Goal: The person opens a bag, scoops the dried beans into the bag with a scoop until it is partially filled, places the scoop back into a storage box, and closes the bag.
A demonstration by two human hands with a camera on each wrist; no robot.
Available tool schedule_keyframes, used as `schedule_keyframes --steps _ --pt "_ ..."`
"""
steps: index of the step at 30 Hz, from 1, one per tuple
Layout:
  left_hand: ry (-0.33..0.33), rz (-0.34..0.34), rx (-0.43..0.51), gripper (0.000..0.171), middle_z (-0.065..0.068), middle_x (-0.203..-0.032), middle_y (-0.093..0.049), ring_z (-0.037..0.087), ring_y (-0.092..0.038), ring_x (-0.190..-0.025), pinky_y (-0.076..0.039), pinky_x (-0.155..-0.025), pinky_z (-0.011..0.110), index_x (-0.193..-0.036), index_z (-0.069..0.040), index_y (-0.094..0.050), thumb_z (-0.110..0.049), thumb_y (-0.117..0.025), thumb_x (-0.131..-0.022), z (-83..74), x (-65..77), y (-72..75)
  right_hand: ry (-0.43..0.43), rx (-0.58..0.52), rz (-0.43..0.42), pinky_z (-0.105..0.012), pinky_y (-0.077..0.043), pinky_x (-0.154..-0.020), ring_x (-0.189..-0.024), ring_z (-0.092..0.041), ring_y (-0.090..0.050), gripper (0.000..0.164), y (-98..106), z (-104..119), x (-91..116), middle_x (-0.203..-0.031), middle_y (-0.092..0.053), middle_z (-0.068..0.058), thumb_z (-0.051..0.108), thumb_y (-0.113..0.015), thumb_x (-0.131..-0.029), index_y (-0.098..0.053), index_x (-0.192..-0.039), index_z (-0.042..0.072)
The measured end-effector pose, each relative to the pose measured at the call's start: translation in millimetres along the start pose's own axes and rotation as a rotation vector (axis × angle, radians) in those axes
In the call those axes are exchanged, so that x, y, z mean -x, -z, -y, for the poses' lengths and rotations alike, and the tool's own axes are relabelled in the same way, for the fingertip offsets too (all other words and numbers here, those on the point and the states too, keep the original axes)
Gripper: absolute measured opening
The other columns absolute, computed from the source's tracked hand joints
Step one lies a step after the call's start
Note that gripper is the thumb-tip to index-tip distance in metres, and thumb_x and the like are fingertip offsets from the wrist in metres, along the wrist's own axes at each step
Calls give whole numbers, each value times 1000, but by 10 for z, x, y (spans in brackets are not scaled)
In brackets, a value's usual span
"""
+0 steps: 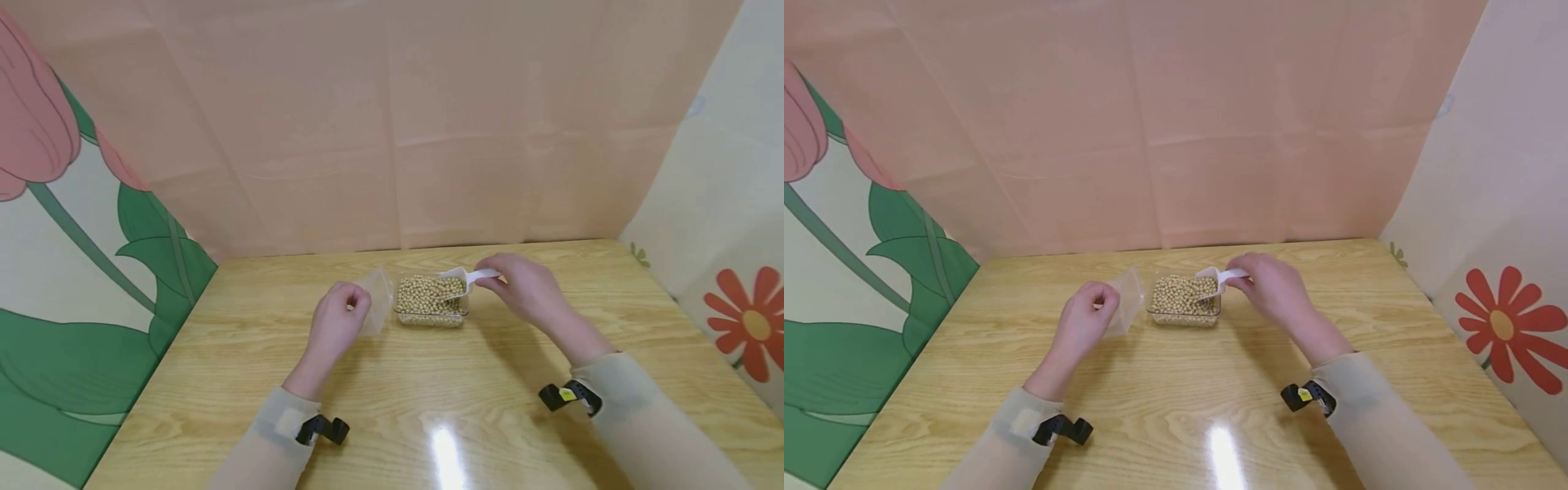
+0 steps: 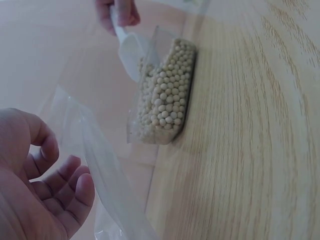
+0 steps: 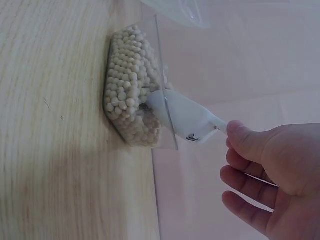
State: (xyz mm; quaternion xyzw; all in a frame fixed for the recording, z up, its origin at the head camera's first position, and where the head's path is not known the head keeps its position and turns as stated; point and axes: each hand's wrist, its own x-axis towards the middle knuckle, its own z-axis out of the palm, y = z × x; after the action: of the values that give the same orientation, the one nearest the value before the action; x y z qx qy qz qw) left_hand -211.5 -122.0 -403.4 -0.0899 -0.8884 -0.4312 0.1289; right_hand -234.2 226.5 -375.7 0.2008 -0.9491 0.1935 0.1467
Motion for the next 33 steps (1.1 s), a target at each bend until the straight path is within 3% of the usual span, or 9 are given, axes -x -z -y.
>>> schedule_keyframes --steps 19,33 --pt "7 -1 3 19 4 -106 -70 24 -64 -98 -54 -90 46 -84 -13 -70 -15 -64 -102 -10 12 -18 52 46 -3 -62 -59 -82 -101 -36 -77 23 230 -15 38 -115 -81 -10 22 -83 -99 -81 -119 10" --pt "-10 -4 2 20 5 -105 -70 25 -65 -97 -55 -90 46 -81 -13 -68 -14 -64 -101 -18 -9 -14 32 11 97 -59 -59 -83 -100 -30 -76 18 340 5 3 -113 -80 -6 23 -82 -101 -81 -116 12"
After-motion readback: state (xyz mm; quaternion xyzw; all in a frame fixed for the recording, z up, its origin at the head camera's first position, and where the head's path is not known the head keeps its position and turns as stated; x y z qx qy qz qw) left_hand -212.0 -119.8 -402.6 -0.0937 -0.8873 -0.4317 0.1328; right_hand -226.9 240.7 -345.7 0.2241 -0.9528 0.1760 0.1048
